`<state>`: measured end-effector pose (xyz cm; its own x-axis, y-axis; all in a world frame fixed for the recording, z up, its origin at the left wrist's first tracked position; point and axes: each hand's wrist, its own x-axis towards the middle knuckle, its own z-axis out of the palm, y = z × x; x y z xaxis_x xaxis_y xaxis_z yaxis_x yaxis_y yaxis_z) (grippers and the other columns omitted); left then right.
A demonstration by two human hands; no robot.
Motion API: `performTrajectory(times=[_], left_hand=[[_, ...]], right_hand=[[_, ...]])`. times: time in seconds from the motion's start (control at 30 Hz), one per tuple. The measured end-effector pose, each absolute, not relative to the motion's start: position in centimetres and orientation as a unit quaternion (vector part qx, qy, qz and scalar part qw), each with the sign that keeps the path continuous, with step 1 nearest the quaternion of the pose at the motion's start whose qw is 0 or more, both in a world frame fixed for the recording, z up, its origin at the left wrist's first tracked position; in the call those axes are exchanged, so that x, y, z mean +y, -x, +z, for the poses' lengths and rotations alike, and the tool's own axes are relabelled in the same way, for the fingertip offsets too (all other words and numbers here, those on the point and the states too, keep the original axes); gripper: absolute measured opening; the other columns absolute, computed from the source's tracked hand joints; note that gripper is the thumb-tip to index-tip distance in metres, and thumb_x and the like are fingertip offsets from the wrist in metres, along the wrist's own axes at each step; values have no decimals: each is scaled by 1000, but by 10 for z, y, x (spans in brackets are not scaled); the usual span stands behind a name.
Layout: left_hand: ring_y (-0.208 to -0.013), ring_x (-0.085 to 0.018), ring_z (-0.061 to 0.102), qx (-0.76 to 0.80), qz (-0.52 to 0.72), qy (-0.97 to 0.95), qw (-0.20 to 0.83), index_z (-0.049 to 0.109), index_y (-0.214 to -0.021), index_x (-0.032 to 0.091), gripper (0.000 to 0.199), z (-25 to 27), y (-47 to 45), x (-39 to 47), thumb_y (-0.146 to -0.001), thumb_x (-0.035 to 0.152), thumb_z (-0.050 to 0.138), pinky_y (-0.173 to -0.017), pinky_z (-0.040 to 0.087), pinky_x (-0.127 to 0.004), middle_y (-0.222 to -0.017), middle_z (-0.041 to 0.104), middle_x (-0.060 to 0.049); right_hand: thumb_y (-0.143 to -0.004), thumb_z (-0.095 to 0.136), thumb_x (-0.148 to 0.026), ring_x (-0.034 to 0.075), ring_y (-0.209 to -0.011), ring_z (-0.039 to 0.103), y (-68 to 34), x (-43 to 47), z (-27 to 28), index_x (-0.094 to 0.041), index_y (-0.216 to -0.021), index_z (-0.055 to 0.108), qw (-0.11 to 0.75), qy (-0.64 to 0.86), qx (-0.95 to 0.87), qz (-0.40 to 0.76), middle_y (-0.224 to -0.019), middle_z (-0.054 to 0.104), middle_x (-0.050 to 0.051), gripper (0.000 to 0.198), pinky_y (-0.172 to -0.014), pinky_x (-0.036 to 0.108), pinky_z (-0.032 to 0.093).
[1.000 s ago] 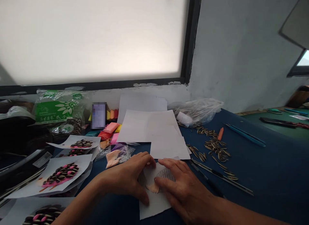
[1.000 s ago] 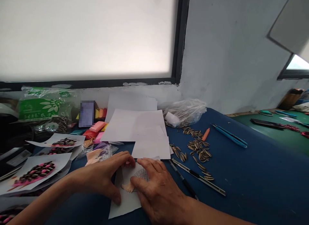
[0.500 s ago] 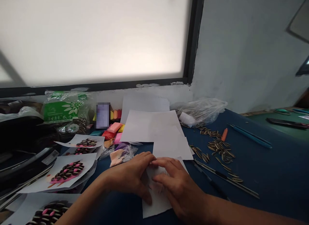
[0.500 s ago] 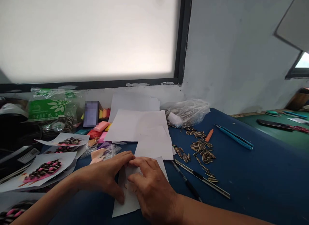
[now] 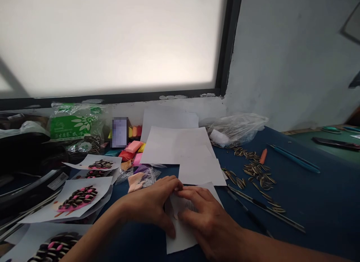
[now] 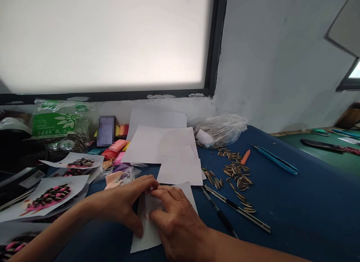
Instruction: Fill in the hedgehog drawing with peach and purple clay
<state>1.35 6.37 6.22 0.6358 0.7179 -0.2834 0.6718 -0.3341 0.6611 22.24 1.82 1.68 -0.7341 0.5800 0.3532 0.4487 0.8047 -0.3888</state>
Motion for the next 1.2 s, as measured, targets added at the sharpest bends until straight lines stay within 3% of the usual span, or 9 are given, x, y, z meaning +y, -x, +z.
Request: performTrajectory(times=[0.3,0.53,0.7,0.87,1.07,1.2], left_hand=[[-102,-25,53,420,26,-822,383,54,-113,22,66,60,-12,64,-57,30,88,-82,44,-31,-113,52,-2],[-103,-26,52,411,18,-828,381,54,-112,21,67,59,-11,67,-55,31,89,-83,43,-32,-111,52,-1],[-99,-24,51,410,8,-824,391,53,-113,20,63,61,-9,67,-60,28,85,-76,44,-29,-110,51,-2],[-101,-25,51,414,5,-822,392,53,-111,21,59,61,-9,67,-61,29,83,-76,44,-30,-109,50,-2],[-99,-24,51,422,0,-822,382,51,-112,22,64,60,-10,66,-59,30,85,-78,44,-30,-110,51,-1],[-96,-23,51,425,-1,-822,379,51,-111,23,62,59,-10,67,-59,27,85,-76,43,-29,-109,51,-1]], right_hand=[[-91,50,-13,30,-137,38,-222,16,16,-15,-106,72,240,285,-918,137,-144,48,17,27,-111,47,34],[-89,52,-13,29,-142,31,-220,16,27,-17,-114,69,185,294,-924,161,-150,42,16,30,-115,45,28],[-84,55,-9,27,-143,27,-219,14,31,-18,-113,68,170,298,-924,170,-151,40,14,33,-116,43,26],[-80,58,-11,29,-142,29,-220,16,27,-18,-111,68,197,278,-927,153,-149,42,14,33,-115,45,25],[-81,49,-6,26,-132,42,-225,15,21,-16,-108,67,307,309,-891,125,-136,55,14,34,-109,45,34],[-80,49,-3,28,-133,41,-229,12,23,-18,-104,68,287,318,-897,107,-136,54,13,34,-109,48,32]])
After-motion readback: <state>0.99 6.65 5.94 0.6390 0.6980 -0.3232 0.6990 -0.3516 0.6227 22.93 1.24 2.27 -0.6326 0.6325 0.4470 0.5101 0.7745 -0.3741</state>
